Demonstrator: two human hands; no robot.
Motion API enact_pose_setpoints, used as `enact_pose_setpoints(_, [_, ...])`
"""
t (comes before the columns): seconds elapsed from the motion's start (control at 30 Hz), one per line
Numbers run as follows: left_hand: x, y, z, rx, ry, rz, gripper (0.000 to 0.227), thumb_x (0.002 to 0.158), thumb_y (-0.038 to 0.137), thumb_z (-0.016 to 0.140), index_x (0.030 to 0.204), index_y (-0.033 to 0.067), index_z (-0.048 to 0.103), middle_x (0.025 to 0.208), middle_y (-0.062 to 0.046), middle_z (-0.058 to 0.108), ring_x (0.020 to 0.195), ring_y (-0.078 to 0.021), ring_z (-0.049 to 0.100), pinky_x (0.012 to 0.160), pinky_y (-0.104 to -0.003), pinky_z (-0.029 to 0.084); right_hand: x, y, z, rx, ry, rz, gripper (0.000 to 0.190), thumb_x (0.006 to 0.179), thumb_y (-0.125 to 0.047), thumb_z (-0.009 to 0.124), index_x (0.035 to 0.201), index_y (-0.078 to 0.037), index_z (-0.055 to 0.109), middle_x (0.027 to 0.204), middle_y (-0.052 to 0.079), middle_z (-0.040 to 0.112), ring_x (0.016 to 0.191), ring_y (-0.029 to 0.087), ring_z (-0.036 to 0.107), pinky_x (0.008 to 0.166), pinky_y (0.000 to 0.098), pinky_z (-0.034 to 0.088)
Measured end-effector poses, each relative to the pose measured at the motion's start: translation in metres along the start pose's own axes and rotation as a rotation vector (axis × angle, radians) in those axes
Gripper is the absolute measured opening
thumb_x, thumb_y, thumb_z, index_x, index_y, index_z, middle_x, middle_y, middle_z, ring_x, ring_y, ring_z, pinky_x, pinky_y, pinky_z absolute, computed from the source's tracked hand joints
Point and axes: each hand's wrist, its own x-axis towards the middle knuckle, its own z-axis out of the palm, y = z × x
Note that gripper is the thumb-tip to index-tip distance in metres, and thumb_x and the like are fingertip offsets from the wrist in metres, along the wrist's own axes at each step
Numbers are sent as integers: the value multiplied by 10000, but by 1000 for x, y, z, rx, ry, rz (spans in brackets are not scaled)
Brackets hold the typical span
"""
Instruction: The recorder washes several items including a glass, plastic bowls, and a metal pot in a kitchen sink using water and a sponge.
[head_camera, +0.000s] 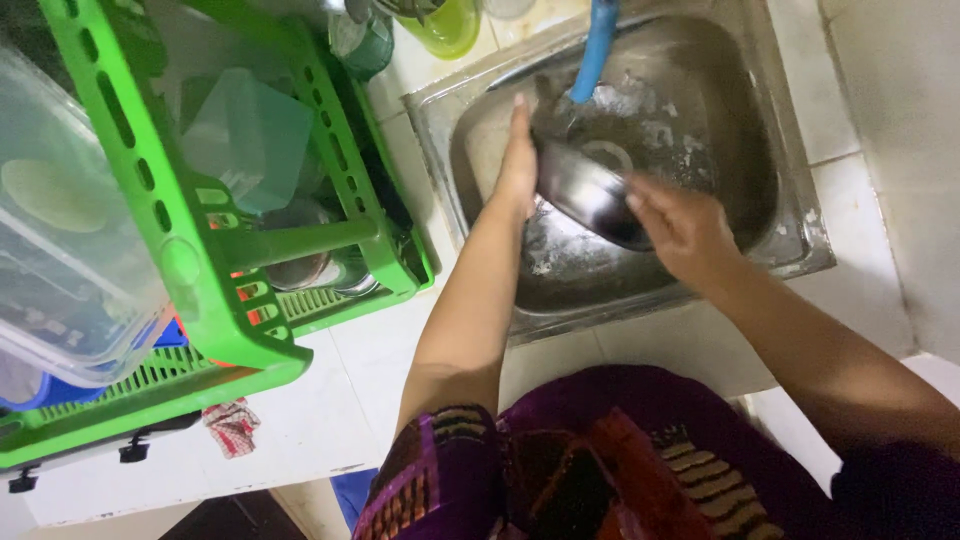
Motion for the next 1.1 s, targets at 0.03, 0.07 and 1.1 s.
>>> enact_pose_setpoints(0.03, [0, 0, 8, 178, 134, 130, 847, 991, 684, 357, 1629, 138, 248, 1608, -147, 267, 1486, -318, 291, 1227, -492, 227, 2, 3, 3, 154, 90, 129, 304, 1106, -201, 569, 1358, -49, 644, 1145, 165, 723, 918, 217, 711, 777, 342, 588])
enact_pose_setpoints(0.07, [6, -2, 9, 178, 138, 129, 847, 991, 684, 357, 1629, 138, 248, 1608, -147, 267, 1486, -318, 291, 1227, -492, 227, 9, 7, 3, 157, 88, 128, 304, 1106, -201, 569, 1358, -49, 644, 1145, 165, 723, 918, 217, 711, 777, 342, 588])
enact_pose_setpoints(1.1, [-45, -82, -2, 968, 294, 936, 768, 1030, 526, 545, 1664, 243, 215, 1738, -225, 70, 1610, -340, 67, 1272, -581, 164, -6, 98, 21, 1660, 551, 861, 486, 1087, -368, 366, 1457, -87, 509, 1494, 153, 567, 1411, 303, 539, 1204, 504, 433])
